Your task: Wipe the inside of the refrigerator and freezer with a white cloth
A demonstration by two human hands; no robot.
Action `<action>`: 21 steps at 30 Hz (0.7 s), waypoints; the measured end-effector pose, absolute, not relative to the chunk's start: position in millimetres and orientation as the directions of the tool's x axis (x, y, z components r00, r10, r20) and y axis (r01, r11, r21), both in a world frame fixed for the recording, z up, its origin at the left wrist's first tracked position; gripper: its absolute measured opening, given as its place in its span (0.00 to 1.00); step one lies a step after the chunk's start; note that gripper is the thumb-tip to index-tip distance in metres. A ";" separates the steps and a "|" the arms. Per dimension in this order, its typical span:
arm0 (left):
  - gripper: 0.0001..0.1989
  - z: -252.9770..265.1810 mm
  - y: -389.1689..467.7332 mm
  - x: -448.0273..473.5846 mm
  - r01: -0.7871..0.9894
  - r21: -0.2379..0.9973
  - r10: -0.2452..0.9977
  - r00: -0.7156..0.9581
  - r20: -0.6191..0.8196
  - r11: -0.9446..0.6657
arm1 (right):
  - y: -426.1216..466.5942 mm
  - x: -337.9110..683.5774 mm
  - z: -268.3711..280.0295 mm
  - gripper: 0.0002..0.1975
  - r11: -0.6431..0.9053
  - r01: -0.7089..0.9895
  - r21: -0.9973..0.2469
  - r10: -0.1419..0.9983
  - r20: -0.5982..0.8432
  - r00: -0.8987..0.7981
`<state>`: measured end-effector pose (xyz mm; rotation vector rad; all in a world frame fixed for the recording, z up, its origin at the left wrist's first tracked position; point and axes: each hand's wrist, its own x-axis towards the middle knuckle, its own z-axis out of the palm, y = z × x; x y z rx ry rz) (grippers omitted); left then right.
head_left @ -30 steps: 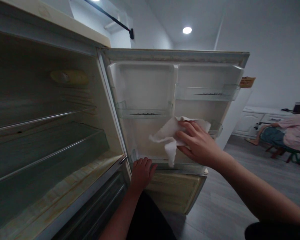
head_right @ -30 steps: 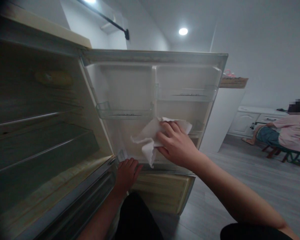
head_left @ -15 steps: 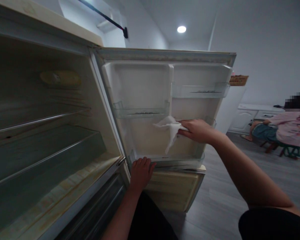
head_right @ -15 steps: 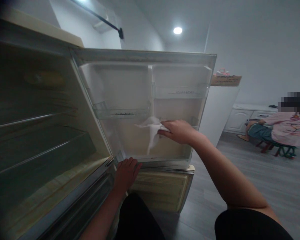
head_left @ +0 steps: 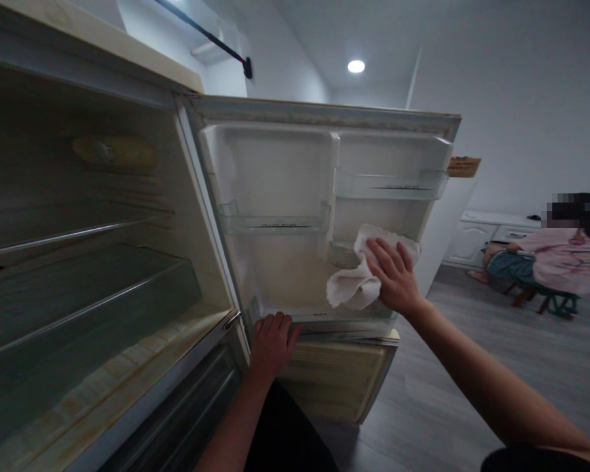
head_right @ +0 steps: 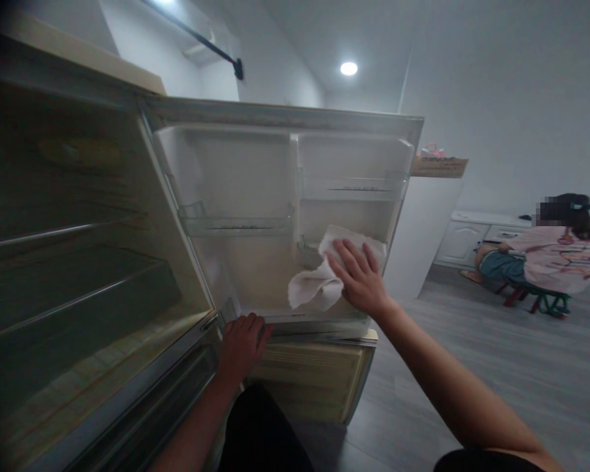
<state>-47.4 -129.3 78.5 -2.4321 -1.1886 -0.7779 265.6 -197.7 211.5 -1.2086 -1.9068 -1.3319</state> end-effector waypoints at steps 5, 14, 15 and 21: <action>0.15 79.2 -129.0 -49.2 0.791 -0.063 0.618 0.523 0.587 -0.609 | -168.1 207.9 185.8 0.28 0.073 0.872 0.483 0.316 0.818 -0.480; 0.16 77.4 -127.1 -48.7 0.790 -0.072 0.606 0.521 0.601 -0.608 | -172.7 257.5 184.4 0.31 -0.016 0.899 0.437 0.214 0.880 -0.424; 0.16 77.3 -127.2 -48.2 0.791 -0.068 0.604 0.517 0.606 -0.609 | -175.8 270.1 182.6 0.31 -0.035 0.918 0.395 0.178 0.906 -0.383; 0.16 79.3 -127.2 -39.2 0.800 -0.035 0.622 0.493 0.608 -0.599 | -168.9 291.8 165.2 0.38 0.201 0.949 -0.244 0.205 0.957 0.203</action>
